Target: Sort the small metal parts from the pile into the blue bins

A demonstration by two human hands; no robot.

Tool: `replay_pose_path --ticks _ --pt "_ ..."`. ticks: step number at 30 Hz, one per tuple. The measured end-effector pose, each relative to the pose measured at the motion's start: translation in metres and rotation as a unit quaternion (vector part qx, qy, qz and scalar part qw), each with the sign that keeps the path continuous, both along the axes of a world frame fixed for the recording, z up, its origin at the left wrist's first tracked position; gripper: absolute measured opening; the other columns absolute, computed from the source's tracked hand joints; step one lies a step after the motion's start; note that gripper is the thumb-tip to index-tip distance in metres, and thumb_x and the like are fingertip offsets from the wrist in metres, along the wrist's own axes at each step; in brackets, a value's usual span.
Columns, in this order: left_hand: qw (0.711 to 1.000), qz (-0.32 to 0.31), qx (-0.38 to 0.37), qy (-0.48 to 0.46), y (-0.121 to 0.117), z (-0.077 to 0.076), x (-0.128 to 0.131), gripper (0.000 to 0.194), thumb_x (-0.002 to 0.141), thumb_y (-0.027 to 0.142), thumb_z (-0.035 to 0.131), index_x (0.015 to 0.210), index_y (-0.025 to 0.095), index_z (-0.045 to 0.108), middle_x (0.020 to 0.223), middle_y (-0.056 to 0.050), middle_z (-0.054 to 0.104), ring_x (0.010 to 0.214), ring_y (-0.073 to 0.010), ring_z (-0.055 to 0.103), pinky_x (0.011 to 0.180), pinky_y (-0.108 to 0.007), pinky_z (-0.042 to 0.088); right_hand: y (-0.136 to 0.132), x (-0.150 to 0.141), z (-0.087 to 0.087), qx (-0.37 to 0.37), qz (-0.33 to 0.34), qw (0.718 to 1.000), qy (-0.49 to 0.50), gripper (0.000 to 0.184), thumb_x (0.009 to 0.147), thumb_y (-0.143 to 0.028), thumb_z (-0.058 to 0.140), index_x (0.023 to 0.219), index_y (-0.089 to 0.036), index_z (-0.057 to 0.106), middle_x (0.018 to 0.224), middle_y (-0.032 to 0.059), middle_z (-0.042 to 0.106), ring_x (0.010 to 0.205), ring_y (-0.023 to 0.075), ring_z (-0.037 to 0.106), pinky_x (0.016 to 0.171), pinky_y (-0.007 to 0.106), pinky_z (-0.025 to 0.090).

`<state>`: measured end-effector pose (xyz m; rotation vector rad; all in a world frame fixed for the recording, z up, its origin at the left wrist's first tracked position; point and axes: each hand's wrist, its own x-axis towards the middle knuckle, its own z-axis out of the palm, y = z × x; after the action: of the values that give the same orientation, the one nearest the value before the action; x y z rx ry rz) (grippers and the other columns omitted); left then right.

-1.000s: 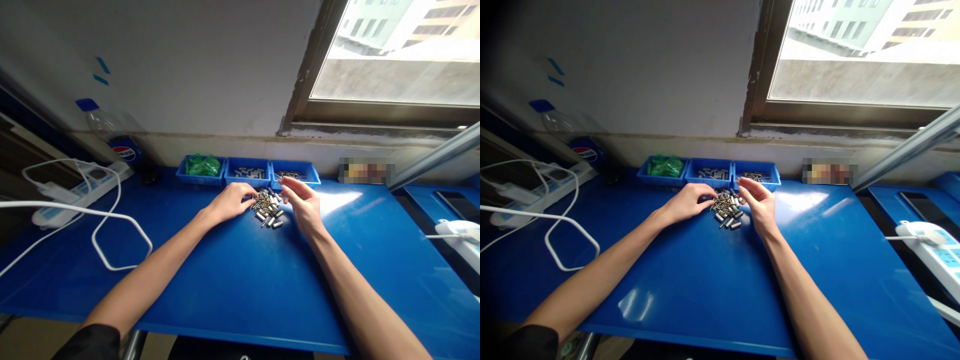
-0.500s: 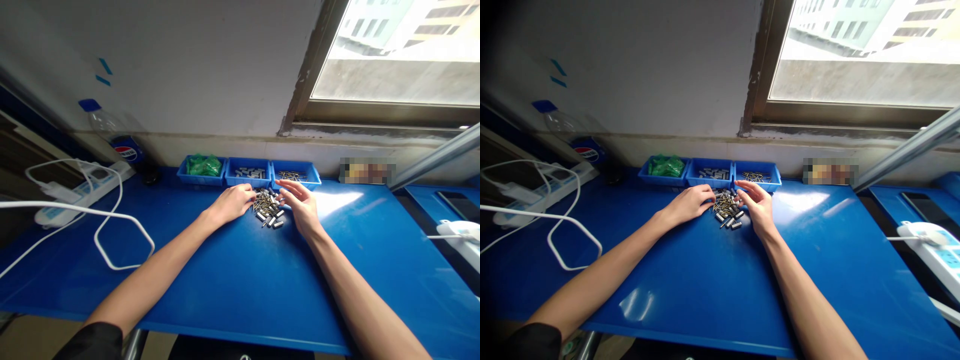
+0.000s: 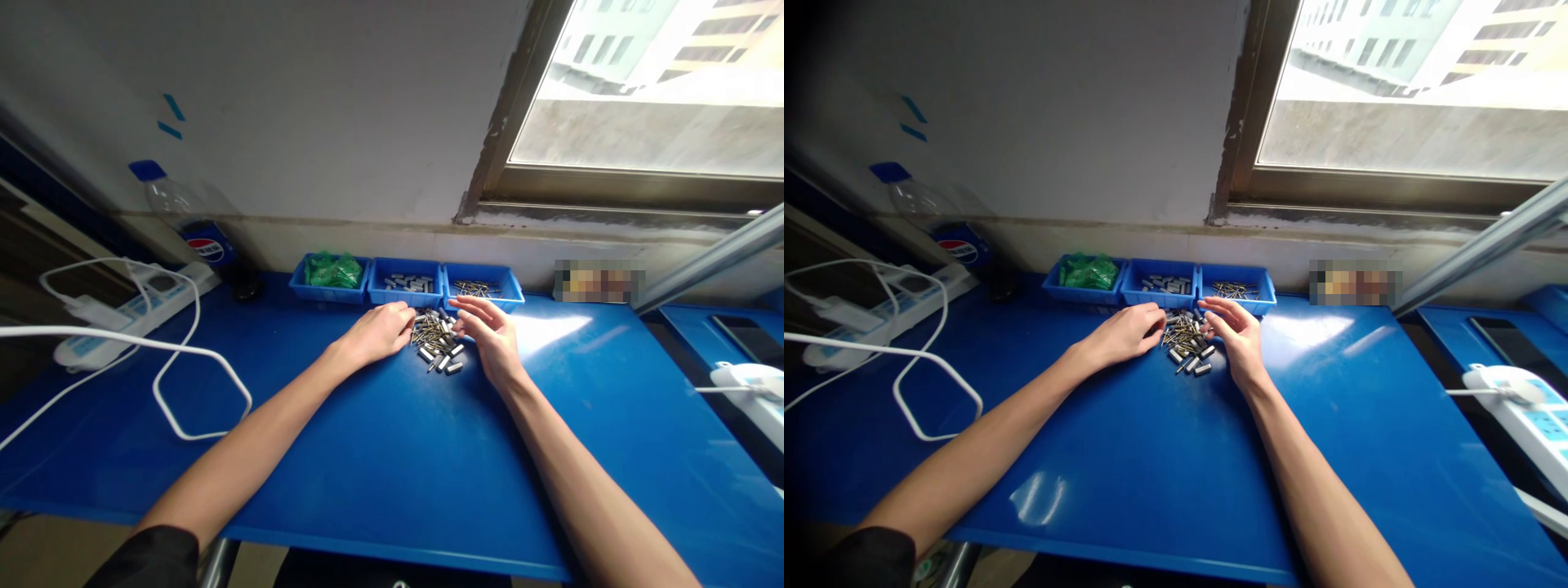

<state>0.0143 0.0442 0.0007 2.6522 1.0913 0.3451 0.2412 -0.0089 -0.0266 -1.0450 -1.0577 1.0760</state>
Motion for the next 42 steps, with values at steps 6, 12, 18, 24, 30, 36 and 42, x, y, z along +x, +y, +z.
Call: replay_pose_path --ticks 6,12,18,24,30,36,42 --pt "0.998 0.014 -0.016 -0.054 0.003 0.009 -0.007 0.006 0.089 0.018 0.062 0.089 0.019 0.067 0.096 -0.006 0.071 0.085 -0.02 0.068 0.077 -0.029 0.053 0.001 0.0 -0.001 0.0 0.005 1.0 0.008 0.033 0.083 -0.039 0.083 0.112 -0.025 0.077 0.118 0.0083 0.079 0.072 0.0159 0.067 0.068 0.032 0.054" --pt "0.998 0.003 -0.067 -0.013 0.007 0.014 -0.017 0.016 0.08 0.014 0.066 0.093 0.02 0.071 0.088 -0.004 0.074 0.075 -0.0194 0.066 0.064 -0.027 0.047 0.002 0.002 -0.002 -0.008 0.009 1.0 0.022 0.032 0.082 -0.037 0.082 0.112 -0.024 0.078 0.113 0.0077 0.079 0.071 0.0158 0.067 0.068 0.032 0.054" --pt "0.997 0.016 -0.065 -0.04 0.003 0.015 -0.012 0.013 0.081 0.018 0.065 0.091 0.021 0.073 0.082 -0.004 0.074 0.069 -0.0186 0.067 0.06 -0.026 0.045 0.002 0.001 -0.003 -0.013 0.012 1.0 0.014 0.033 0.082 -0.037 0.08 0.112 -0.024 0.077 0.112 0.0077 0.079 0.07 0.017 0.066 0.068 0.034 0.054" --pt "0.997 0.013 -0.07 -0.041 0.002 0.013 -0.012 0.025 0.075 0.007 0.062 0.093 0.024 0.068 0.073 0.0 0.071 0.062 -0.0167 0.065 0.055 -0.025 0.04 0.003 0.002 -0.002 -0.019 0.017 0.999 0.019 0.032 0.082 -0.036 0.078 0.112 -0.025 0.077 0.109 0.0072 0.079 0.071 0.0176 0.066 0.069 0.034 0.053" --pt "0.997 0.028 -0.029 -0.059 0.005 0.014 -0.01 0.021 0.081 0.009 0.061 0.097 0.023 0.063 0.082 -0.001 0.072 0.071 -0.0179 0.067 0.063 -0.026 0.045 0.002 0.002 0.0 -0.019 0.018 0.999 0.019 0.031 0.082 -0.035 0.077 0.111 -0.025 0.077 0.105 0.0064 0.079 0.069 0.0172 0.066 0.07 0.035 0.054" --pt "0.975 -0.004 -0.006 -0.221 0.003 0.014 -0.001 0.019 0.088 0.008 0.058 0.104 0.019 0.061 0.092 -0.002 0.067 0.079 -0.0151 0.065 0.078 -0.027 0.054 0.001 0.0 -0.002 -0.002 0.024 1.0 -0.002 0.029 0.084 -0.037 0.079 0.11 -0.025 0.078 0.099 0.0047 0.079 0.07 0.0169 0.065 0.068 0.034 0.054" --pt "0.964 -0.031 -0.011 -0.264 -0.002 0.012 0.004 0.027 0.089 0.01 0.066 0.113 0.021 0.059 0.098 -0.002 0.067 0.085 -0.0141 0.067 0.082 -0.027 0.057 -0.003 -0.006 0.004 -0.01 0.035 0.997 -0.064 0.036 0.083 -0.046 0.083 0.112 -0.026 0.077 0.092 0.003 0.079 0.069 0.0176 0.067 0.069 0.035 0.057"
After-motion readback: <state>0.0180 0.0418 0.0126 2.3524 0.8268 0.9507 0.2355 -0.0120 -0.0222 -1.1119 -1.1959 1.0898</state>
